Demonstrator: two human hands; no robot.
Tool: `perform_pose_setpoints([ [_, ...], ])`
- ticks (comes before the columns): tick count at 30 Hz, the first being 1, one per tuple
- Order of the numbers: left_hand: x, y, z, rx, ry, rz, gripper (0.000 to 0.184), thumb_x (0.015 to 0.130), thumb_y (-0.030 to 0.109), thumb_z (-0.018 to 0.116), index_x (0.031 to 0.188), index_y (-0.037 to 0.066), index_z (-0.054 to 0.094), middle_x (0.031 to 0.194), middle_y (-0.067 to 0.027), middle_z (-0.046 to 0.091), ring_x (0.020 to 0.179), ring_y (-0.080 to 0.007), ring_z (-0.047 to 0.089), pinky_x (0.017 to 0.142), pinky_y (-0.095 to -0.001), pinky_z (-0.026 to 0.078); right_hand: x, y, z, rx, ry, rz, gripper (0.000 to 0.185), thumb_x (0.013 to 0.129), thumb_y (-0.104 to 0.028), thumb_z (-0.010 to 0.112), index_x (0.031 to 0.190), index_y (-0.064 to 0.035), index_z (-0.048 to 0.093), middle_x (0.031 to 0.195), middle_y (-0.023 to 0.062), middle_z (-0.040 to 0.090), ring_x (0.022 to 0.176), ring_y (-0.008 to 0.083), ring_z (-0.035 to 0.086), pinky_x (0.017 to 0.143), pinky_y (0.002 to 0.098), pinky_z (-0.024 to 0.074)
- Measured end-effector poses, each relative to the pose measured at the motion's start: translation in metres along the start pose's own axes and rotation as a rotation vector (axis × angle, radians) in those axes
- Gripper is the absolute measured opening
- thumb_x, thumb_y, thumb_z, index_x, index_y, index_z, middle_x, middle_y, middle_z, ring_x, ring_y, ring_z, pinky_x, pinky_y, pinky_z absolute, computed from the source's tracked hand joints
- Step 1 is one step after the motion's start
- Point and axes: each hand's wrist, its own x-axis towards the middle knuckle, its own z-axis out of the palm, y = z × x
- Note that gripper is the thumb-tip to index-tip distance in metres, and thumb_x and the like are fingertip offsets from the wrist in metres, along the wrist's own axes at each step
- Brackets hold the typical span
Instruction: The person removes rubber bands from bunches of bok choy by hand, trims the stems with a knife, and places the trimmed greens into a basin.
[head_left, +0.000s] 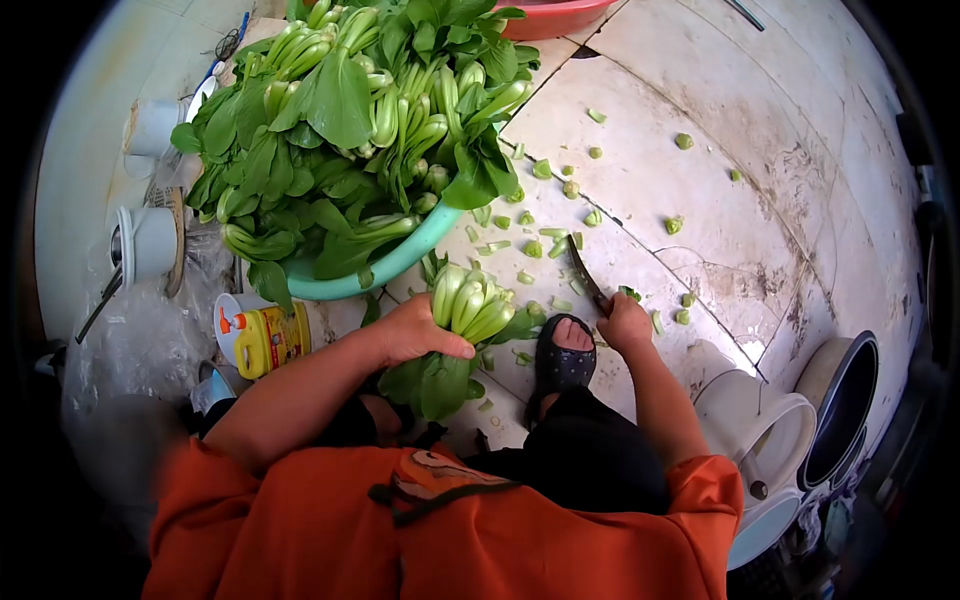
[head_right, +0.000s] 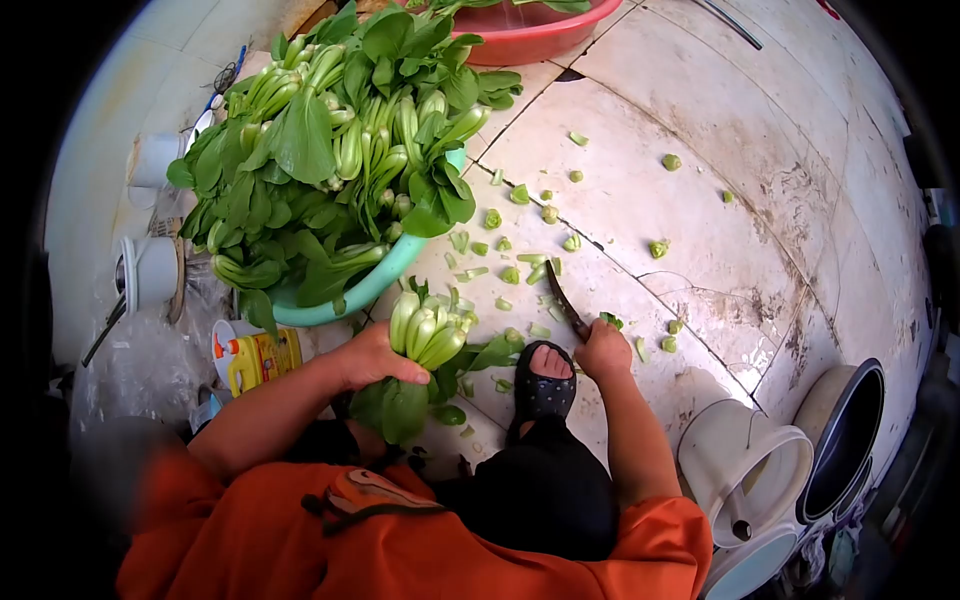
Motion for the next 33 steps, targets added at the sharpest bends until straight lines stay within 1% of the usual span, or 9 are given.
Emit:
perform_pose_setpoints([
  [2,0.005,0.001,0.001,0.010,0.009,-0.011,0.059,0.069,0.008,0.079,0.123,0.003,0.056,0.113,-0.0067,0.062,0.103,-0.0174,0.058,0.093,-0.0328,0.046,0.000,0.001,0.007,0.256,0.074,0.028,0.019,0.075,-0.015,0.057,0.088,-0.0017,0.057,0.075,0.0189,0.061,0.079,0.0369,0.062,0.074,0.0408,0.0498],
  [3,0.007,0.002,0.002,0.002,0.014,-0.019,0.057,0.069,0.008,0.079,0.121,0.003,0.057,0.109,-0.0077,0.063,0.100,-0.0178,0.059,0.091,-0.0329,0.047,-0.003,0.000,0.007,0.257,0.072,0.030,0.019,0.075,-0.015,0.057,0.088,-0.0017,0.057,0.075,0.0189,0.061,0.079,0.0369,0.062,0.074,0.0408,0.0498],
  [5,0.011,0.002,0.004,-0.008,0.015,-0.032,0.055,0.069,0.009,0.078,0.120,0.003,0.058,0.106,-0.0086,0.064,0.098,-0.0181,0.060,0.089,-0.0330,0.048,-0.016,-0.012,-0.001,0.721,-0.059,-0.137,0.016,0.072,-0.011,0.053,0.086,-0.0028,0.053,0.069,0.0138,0.054,0.066,0.0281,0.054,0.066,0.0350,0.0459],
  [6,0.013,0.002,0.006,-0.065,0.010,-0.054,0.052,0.069,0.010,0.078,0.116,0.003,0.059,0.103,-0.0090,0.064,0.095,-0.0186,0.060,0.087,-0.0335,0.049,-0.034,-0.030,-0.018,0.892,-0.126,-0.239,0.015,0.071,-0.007,0.053,0.085,-0.0044,0.049,0.066,0.0073,0.046,0.062,0.0187,0.043,0.060,0.0301,0.0406],
  [8,0.018,0.001,0.007,-0.120,-0.002,-0.078,0.048,0.069,0.011,0.077,0.113,0.002,0.061,0.100,-0.0095,0.064,0.093,-0.0190,0.061,0.086,-0.0339,0.050,-0.052,-0.053,-0.019,1.022,-0.182,-0.507,0.018,0.071,-0.005,0.057,0.088,-0.0054,0.052,0.065,0.0005,0.043,0.062,0.0113,0.041,0.058,0.0276,0.0396],
  [11,0.023,-0.005,0.007,-0.184,-0.023,-0.110,0.045,0.069,0.011,0.077,0.110,0.002,0.062,0.098,-0.0091,0.065,0.091,-0.0192,0.061,0.085,-0.0347,0.050,-0.077,-0.091,-0.060,0.703,-0.113,-0.747,0.020,0.071,-0.009,0.061,0.090,-0.0071,0.055,0.067,0.0064,0.052,0.061,0.0219,0.054,0.060,0.0319,0.0462],
  [14,0.021,-0.010,0.009,-0.212,-0.025,-0.146,0.046,0.068,0.011,0.077,0.110,0.002,0.062,0.098,-0.0090,0.065,0.091,-0.0193,0.061,0.084,-0.0346,0.050,-0.077,-0.102,-0.059,0.586,-0.039,-0.792,0.022,0.070,-0.012,0.064,0.090,-0.0083,0.057,0.072,0.0107,0.057,0.066,0.0304,0.059,0.063,0.0368,0.0491],
  [24,0.019,-0.019,0.007,-0.246,-0.125,-0.145,0.040,0.071,0.007,0.076,0.109,0.003,0.062,0.097,-0.0067,0.064,0.088,-0.0168,0.061,0.083,-0.0325,0.050,-0.074,-0.107,-0.050,0.539,-0.076,-0.842,0.021,0.073,-0.015,0.062,0.092,-0.0108,0.055,0.080,0.0115,0.059,0.074,0.0338,0.061,0.064,0.0416,0.0495],
  [33,0.014,-0.017,0.017,-0.245,-0.159,-0.099,0.045,0.066,0.013,0.078,0.107,0.003,0.062,0.095,-0.0076,0.065,0.088,-0.0179,0.062,0.082,-0.0322,0.050,-0.065,-0.094,-0.029,0.519,-0.143,-0.687,0.019,0.073,-0.014,0.062,0.091,-0.0109,0.055,0.080,0.0124,0.060,0.076,0.0352,0.061,0.067,0.0422,0.0496],
])
